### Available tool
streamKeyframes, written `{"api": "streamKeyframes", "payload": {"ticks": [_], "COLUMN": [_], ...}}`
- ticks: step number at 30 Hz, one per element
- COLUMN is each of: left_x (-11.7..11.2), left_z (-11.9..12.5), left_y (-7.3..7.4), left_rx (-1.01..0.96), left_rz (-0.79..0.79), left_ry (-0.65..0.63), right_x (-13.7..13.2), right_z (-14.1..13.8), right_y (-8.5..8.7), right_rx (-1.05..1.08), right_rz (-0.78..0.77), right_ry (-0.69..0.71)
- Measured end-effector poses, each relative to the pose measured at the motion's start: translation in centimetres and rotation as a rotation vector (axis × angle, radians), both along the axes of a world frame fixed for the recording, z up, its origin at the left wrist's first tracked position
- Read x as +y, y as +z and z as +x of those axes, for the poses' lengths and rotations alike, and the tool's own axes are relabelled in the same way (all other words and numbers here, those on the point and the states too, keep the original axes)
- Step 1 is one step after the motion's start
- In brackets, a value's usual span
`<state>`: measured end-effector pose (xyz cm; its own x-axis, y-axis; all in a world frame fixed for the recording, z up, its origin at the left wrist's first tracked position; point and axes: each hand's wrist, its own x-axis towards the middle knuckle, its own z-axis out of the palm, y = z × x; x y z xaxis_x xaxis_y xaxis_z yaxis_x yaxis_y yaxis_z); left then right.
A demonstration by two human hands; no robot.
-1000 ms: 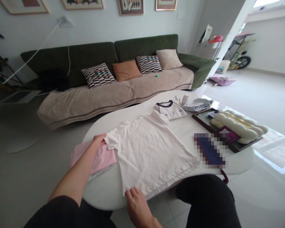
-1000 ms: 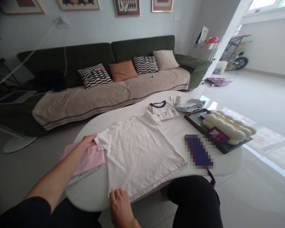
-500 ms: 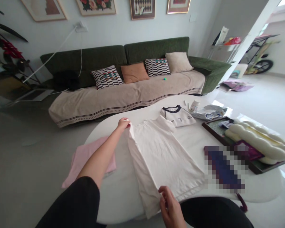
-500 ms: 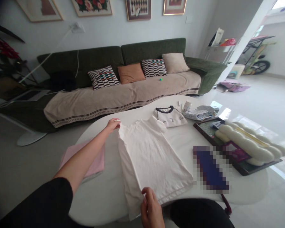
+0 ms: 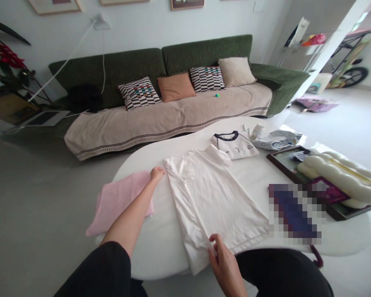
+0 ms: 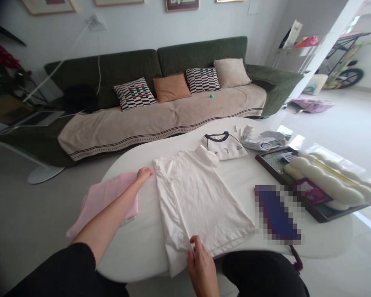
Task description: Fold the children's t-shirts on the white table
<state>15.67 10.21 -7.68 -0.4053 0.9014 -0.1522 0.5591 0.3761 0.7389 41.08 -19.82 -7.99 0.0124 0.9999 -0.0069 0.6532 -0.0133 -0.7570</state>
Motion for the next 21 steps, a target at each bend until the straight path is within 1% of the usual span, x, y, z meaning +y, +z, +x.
{"api": "streamKeyframes", "payload": {"ticks": [2,4,6,8,11,16,21], "left_x": [0.4,1.4,2.6,3.8,5.2,6.8,8.1], "left_z": [0.5,0.9,1.1,0.9,0.0,-1.5,-2.4], "left_y": [-0.8,-1.0,-0.9,-0.5,0.1,0.7,1.1], "left_rx": [0.013,0.043,0.087,0.126,0.158,0.184,0.185], "left_rz": [-0.007,0.015,0.062,0.113,0.153,0.171,0.164], "left_ry": [-0.004,-0.005,-0.015,-0.057,-0.174,-0.401,-0.636], "right_x": [0.0,0.0,0.0,0.0,0.0,-0.2,-0.2], "right_z": [0.1,0.4,0.7,0.9,1.0,0.9,0.6], "right_y": [0.1,0.0,-0.2,-0.5,-0.9,-1.7,-2.7], "right_rx": [-0.033,-0.063,-0.072,-0.075,-0.087,-0.079,-0.076], "right_rz": [-0.005,-0.003,0.012,0.027,0.04,0.029,0.015], "right_ry": [-0.005,-0.013,0.002,0.028,0.047,0.04,-0.037]}}
